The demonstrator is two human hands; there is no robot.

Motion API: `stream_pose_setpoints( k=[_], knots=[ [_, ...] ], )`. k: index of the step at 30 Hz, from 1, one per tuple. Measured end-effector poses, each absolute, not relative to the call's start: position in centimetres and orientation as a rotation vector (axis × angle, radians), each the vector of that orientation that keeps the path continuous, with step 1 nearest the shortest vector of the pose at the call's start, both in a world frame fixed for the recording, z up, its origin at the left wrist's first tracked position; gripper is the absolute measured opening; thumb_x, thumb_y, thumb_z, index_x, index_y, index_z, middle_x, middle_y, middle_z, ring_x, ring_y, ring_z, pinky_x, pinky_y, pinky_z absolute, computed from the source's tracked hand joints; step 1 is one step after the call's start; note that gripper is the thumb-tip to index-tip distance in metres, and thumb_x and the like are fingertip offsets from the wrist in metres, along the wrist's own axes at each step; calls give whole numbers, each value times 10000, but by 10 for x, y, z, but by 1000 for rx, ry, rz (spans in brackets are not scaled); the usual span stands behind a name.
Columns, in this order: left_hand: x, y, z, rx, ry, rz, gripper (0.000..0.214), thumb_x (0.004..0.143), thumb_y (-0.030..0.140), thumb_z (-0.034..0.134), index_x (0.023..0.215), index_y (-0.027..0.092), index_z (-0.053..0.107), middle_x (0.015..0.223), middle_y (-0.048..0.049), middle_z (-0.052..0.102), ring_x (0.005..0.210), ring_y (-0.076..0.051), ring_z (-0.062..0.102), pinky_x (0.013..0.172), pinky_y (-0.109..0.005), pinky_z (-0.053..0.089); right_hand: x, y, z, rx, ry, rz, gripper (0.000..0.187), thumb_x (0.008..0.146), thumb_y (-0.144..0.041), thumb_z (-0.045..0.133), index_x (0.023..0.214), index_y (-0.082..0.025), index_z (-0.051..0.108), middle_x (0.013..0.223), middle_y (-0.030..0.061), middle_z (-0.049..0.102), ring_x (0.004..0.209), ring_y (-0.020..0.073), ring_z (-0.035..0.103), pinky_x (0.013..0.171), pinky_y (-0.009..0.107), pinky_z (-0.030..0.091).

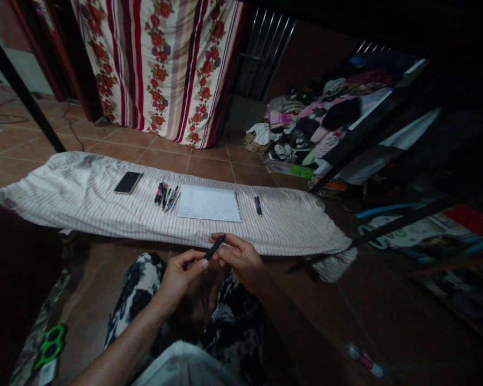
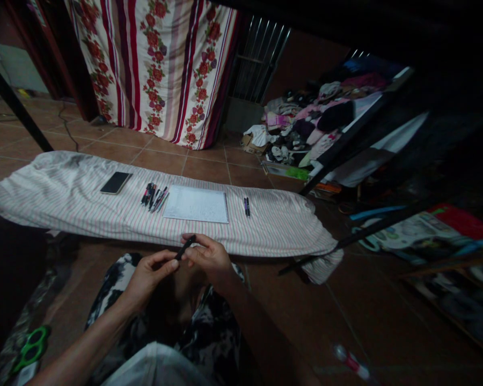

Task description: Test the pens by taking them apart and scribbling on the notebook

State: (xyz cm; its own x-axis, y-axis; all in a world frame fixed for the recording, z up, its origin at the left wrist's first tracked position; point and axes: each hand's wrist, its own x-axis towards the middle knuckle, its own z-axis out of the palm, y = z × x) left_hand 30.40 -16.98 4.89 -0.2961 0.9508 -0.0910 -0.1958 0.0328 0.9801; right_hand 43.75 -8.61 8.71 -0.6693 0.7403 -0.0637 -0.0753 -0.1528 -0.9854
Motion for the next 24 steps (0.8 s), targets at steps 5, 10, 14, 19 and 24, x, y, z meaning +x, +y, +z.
stream_pose_setpoints(
  k=[5,10,14,19,24],
  knots=[
    [303,-169,47,841,1303,1481,203,653,306,685,780,148,695,752,-27,688,719,-165,594,692,-258,444,438,-85,84,-684,-1531,1913,354,727,-322,648,1051,-188,598,944,57,646,687,105,596,598,240,466],
    [304,-170,50,863,1311,1488,180,652,296,689,764,155,698,720,-11,682,694,-148,587,673,-239,438,435,-82,78,-801,-1537,1825,269,668,-330,694,863,-167,606,666,6,642,507,85,546,497,227,444],
    [305,-171,52,852,1296,1477,183,645,298,692,750,148,693,692,-6,664,672,-144,577,659,-239,439,432,-84,76,-806,-1525,1797,266,633,-318,725,775,-173,553,615,-16,605,500,83,534,444,195,402],
    [303,-172,51,823,1244,1470,193,669,305,680,785,151,692,687,-1,652,653,-125,553,651,-226,418,433,-88,82,-644,-1450,1915,372,699,-295,680,1029,-203,534,904,48,650,662,102,600,531,208,438],
    [302,-173,52,780,1222,1467,182,647,300,702,759,157,696,652,9,644,625,-111,535,631,-215,402,437,-87,85,-654,-1520,1916,360,754,-278,628,1098,-196,561,953,69,659,682,103,614,543,211,450]
  ],
)
